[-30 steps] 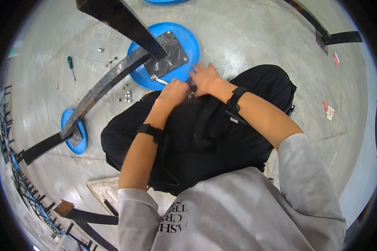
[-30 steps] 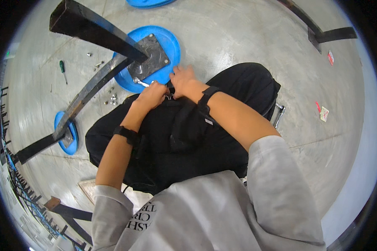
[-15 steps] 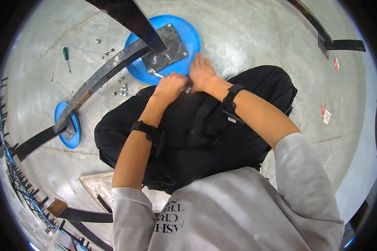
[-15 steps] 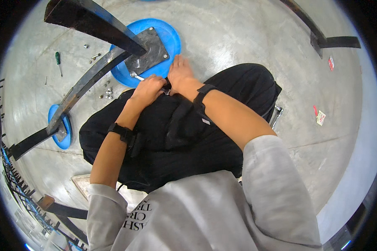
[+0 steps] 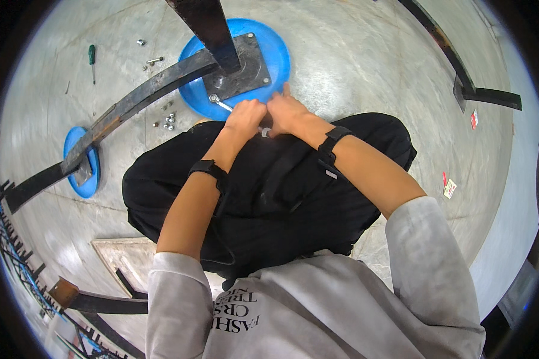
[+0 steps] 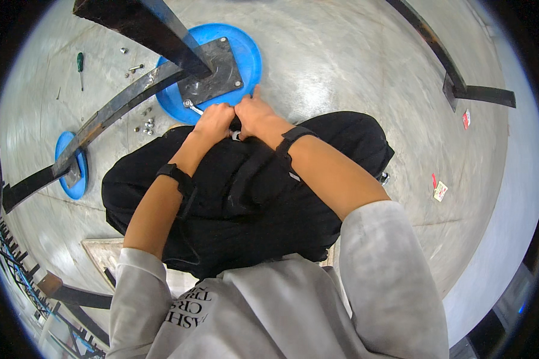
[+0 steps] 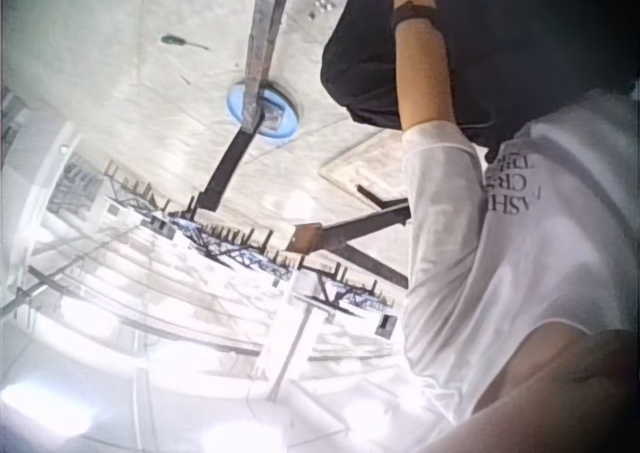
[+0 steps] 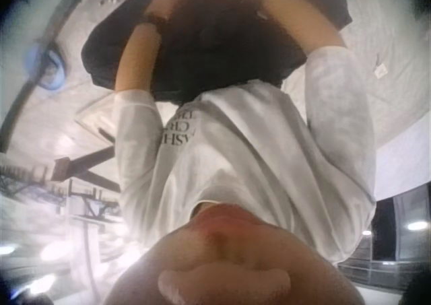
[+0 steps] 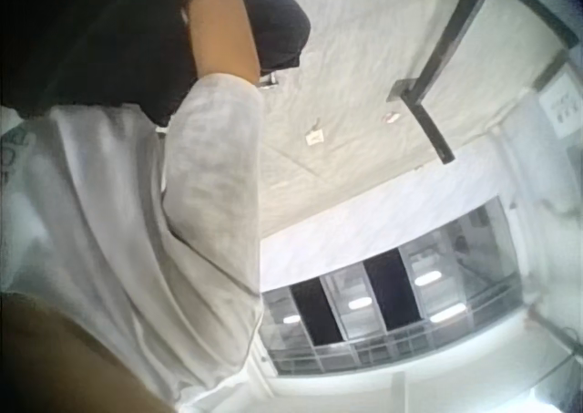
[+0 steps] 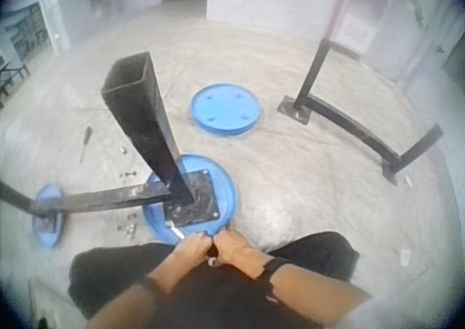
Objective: The person assembles a metal stand structure by placing a base section on blue pads, aligning a support column, and tightening nuts and bolts using a combination wrench.
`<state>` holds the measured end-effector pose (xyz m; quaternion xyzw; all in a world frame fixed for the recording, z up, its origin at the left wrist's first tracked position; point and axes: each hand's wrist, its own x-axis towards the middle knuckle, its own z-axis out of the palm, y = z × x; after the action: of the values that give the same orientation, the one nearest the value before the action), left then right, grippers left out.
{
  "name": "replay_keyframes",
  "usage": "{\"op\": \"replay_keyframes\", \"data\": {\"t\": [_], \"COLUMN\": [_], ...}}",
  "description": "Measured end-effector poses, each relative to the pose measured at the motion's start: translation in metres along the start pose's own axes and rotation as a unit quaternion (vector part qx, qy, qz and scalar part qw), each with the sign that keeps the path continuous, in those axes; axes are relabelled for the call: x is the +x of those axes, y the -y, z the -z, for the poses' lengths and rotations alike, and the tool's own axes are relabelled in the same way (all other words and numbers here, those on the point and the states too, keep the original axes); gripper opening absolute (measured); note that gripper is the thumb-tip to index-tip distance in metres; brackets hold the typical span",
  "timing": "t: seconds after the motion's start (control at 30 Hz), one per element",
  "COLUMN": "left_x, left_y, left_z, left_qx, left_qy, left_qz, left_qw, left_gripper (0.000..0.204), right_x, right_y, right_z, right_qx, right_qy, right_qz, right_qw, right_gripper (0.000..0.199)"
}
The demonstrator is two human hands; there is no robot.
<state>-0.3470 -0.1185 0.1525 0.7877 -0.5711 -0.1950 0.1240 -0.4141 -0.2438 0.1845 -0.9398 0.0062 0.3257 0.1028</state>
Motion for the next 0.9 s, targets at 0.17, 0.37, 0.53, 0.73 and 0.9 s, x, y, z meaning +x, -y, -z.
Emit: {"op": "replay_keyframes", "data": {"t": [0.17, 0.37, 0.53, 0.73, 0.9], "left_x": [0.002, 0.009, 0.016, 0.024, 0.035], "left_y": [0.004, -0.001, 0.005, 0.010, 0.009], "left_z": [-0.002, 0.006, 0.013, 0.011, 0.011], "left_qx": [-0.007, 0.034, 0.009, -0.034, -0.088], "left_qy": [-0.036, 0.004, -0.004, -0.008, -0.013], "left_qz": [-0.003, 0.043, 0.046, 0.098, 0.128], "left_qw": [0.999, 0.998, 0.999, 0.995, 0.988], "left_gripper": [0.021, 0.012, 0.025, 0.029, 0.029], "right_x": [-0.002, 0.002, 0.011, 0.019, 0.025], "right_y": [0.000, -0.006, -0.016, -0.016, -0.029], "right_z": [0.006, 0.008, 0.012, 0.033, 0.029], "right_qx": [0.052, 0.002, 0.006, -0.051, -0.055], "right_qy": [0.004, -0.058, -0.073, -0.068, -0.144], "right_qz": [-0.003, 0.023, 0.081, 0.103, 0.121], "right_qw": [0.999, 0.998, 0.994, 0.991, 0.981], "right_gripper": [0.056, 0.039, 0.035, 0.020, 0.014]}}
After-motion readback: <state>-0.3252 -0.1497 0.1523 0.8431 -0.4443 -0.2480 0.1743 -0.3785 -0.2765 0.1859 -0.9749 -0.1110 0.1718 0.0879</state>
